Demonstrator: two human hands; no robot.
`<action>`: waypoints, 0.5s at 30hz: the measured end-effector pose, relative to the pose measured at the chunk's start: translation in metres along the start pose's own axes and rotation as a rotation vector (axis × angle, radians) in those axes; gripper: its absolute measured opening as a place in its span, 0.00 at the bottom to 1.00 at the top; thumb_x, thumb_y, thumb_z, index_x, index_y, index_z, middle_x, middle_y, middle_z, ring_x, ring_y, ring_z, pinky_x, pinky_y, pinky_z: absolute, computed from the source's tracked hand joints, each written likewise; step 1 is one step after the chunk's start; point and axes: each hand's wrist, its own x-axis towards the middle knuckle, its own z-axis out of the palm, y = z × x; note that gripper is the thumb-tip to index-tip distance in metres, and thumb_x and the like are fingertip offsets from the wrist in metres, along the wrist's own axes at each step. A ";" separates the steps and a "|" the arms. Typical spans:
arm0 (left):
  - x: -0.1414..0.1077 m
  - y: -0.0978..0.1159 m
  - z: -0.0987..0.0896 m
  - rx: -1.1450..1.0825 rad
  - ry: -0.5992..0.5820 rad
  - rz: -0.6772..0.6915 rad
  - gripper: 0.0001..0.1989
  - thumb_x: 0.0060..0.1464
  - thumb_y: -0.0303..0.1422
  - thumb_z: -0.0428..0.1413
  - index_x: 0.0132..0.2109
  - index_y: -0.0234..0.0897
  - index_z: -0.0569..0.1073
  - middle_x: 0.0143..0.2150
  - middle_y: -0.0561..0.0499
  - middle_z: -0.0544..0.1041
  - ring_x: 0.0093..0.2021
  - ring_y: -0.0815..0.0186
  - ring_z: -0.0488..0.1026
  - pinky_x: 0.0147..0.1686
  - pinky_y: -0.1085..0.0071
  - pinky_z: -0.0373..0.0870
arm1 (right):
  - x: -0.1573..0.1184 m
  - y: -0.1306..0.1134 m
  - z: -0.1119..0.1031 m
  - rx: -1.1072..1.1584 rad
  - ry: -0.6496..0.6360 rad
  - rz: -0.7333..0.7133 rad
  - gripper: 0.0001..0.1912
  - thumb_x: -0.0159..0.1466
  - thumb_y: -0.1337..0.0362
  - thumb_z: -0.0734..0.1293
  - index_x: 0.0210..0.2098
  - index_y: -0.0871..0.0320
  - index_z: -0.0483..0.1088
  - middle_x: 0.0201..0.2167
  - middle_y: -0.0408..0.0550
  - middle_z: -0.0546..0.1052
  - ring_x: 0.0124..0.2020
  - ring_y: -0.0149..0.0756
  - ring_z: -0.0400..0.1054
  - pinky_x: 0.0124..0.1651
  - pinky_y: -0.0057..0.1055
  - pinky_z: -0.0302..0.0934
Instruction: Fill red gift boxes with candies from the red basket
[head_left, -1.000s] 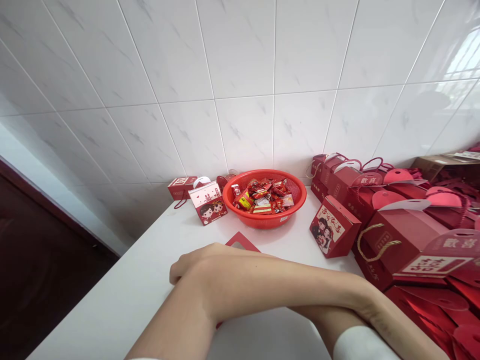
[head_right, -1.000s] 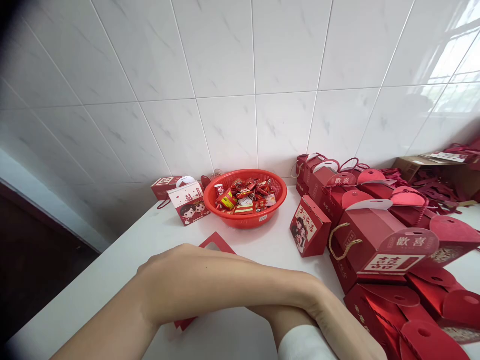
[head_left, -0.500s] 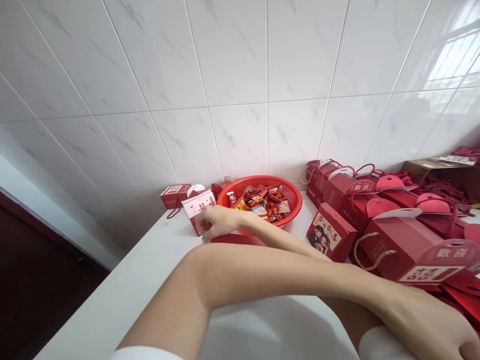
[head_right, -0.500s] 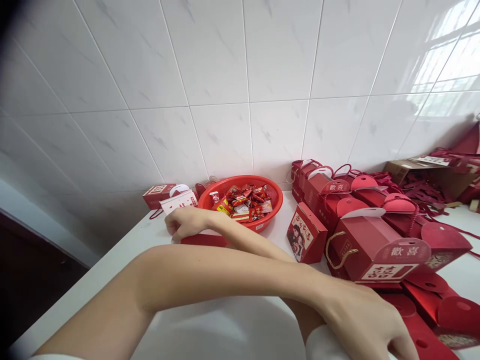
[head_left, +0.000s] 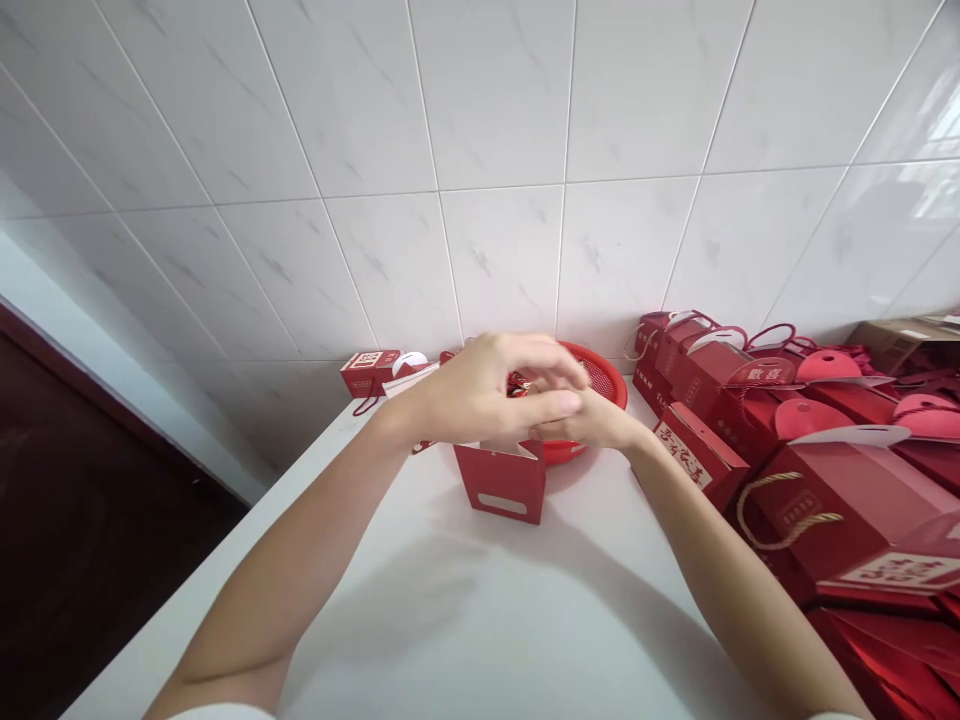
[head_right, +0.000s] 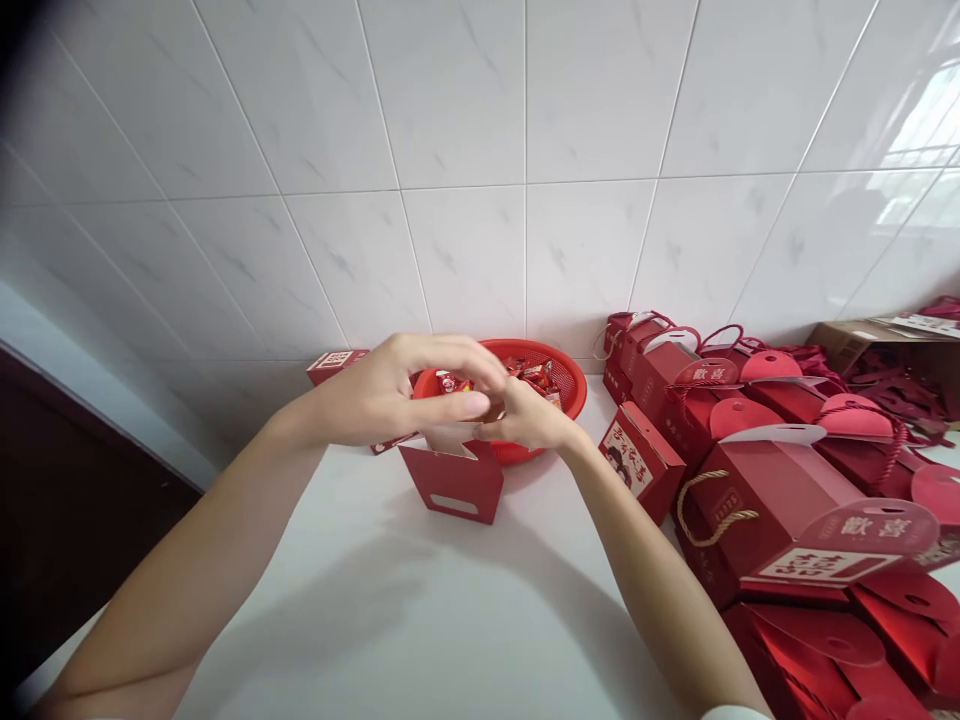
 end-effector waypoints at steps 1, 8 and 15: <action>-0.007 -0.013 -0.003 0.032 0.039 -0.052 0.12 0.60 0.39 0.55 0.45 0.41 0.79 0.49 0.50 0.78 0.50 0.59 0.74 0.50 0.65 0.72 | -0.002 0.000 -0.001 0.049 -0.059 -0.012 0.12 0.57 0.62 0.71 0.39 0.56 0.69 0.33 0.44 0.73 0.34 0.36 0.70 0.36 0.32 0.67; -0.034 -0.077 0.000 0.076 0.081 -0.356 0.16 0.57 0.46 0.58 0.41 0.38 0.77 0.39 0.51 0.78 0.34 0.65 0.73 0.30 0.73 0.69 | -0.009 0.000 -0.007 0.101 -0.192 0.053 0.16 0.61 0.53 0.70 0.28 0.60 0.69 0.24 0.40 0.68 0.26 0.27 0.58 0.29 0.26 0.53; -0.026 -0.097 0.017 -0.066 -0.048 -0.358 0.15 0.56 0.44 0.57 0.35 0.35 0.76 0.31 0.52 0.74 0.31 0.68 0.67 0.30 0.74 0.62 | -0.011 0.014 -0.011 0.148 -0.385 0.175 0.21 0.60 0.48 0.69 0.27 0.62 0.70 0.22 0.40 0.68 0.26 0.27 0.58 0.29 0.26 0.52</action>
